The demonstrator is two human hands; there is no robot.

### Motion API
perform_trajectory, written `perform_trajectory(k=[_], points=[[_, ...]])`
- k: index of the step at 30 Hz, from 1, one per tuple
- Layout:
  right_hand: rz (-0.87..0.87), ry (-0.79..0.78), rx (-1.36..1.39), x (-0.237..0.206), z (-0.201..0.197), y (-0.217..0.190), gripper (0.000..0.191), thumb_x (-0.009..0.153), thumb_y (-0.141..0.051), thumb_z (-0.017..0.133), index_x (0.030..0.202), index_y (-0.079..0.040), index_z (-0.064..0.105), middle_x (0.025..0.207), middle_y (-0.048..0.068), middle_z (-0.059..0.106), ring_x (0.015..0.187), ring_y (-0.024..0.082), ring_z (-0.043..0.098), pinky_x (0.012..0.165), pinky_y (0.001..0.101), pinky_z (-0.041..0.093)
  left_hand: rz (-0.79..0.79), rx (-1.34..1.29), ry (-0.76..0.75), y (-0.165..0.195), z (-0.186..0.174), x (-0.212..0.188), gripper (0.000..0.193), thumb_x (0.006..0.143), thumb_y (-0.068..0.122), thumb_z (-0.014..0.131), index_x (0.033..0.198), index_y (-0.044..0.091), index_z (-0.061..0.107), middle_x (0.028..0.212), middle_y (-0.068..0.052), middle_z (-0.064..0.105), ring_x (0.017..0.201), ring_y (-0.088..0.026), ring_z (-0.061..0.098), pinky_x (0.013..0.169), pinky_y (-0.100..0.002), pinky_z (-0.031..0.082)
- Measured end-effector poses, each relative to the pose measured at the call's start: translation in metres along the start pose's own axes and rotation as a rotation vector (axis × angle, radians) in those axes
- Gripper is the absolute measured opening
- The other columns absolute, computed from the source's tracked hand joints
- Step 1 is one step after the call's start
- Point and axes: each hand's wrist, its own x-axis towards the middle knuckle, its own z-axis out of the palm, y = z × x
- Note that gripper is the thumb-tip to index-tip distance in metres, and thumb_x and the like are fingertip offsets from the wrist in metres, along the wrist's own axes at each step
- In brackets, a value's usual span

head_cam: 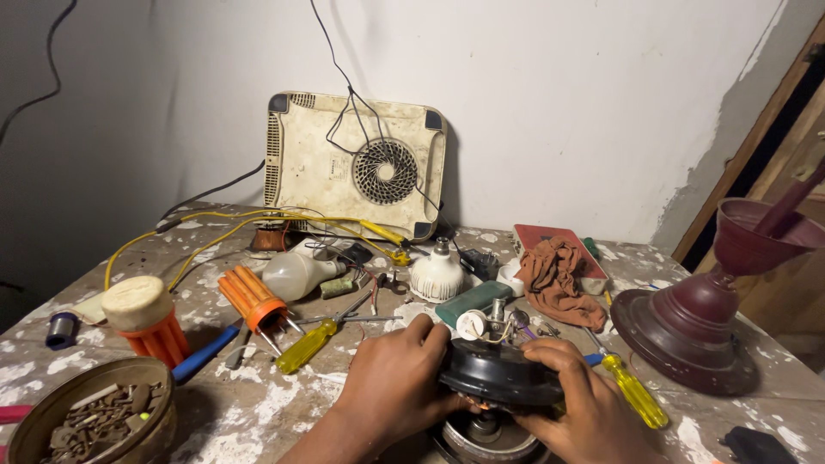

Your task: The person assembles a circular electromechanical device by aligning and joining two metal halves, inserting a central white component, and securing it with screws. They use a yellow screwdriver to tighten the screws and adjust the internal wiring.

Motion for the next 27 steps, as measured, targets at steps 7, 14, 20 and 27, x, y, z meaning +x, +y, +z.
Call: perform_trajectory(k=[7,14,20,27], points=[[0.032,0.009,0.02,-0.001,0.001,-0.001,0.08,0.06,-0.021,0.096,0.125,-0.012,0.049,0.133,0.016,0.062,0.114,0.036,0.069,0.09,0.0441,0.059,0.005,0.023,0.008,0.001,0.001,0.0,0.07,0.065,0.048,0.091,0.109,0.004,0.058,0.1,-0.013,0.063,0.083,-0.037,0.07,0.065,-0.05,0.055],[0.033,-0.017,0.024,0.001,0.0,0.004,0.082,0.061,-0.021,0.095,0.128,-0.012,0.049,0.135,0.017,0.061,0.114,0.037,0.068,0.09,0.0449,0.06,0.085,-0.064,0.071,-0.005,0.005,0.002,0.079,0.06,0.05,0.092,0.111,-0.001,0.057,0.102,-0.016,0.063,0.089,-0.041,0.068,0.067,-0.051,0.055],[0.185,-0.053,0.151,0.015,-0.007,-0.006,0.082,0.067,-0.022,0.091,0.137,-0.018,0.05,0.139,0.013,0.063,0.116,0.03,0.071,0.091,0.0419,0.057,0.216,-0.232,0.304,-0.022,0.016,0.002,0.073,0.069,0.04,0.09,0.124,0.0,0.064,0.116,-0.017,0.07,0.095,-0.039,0.072,0.078,-0.045,0.058],[0.363,-0.129,0.436,0.052,-0.02,-0.024,0.089,0.071,-0.028,0.089,0.148,-0.021,0.045,0.151,0.008,0.053,0.121,0.028,0.063,0.09,0.0412,0.058,-0.094,-0.671,0.286,-0.031,0.024,0.004,0.062,0.061,0.026,0.086,0.115,0.0,0.072,0.098,-0.014,0.078,0.088,-0.022,0.08,0.078,-0.034,0.061]])
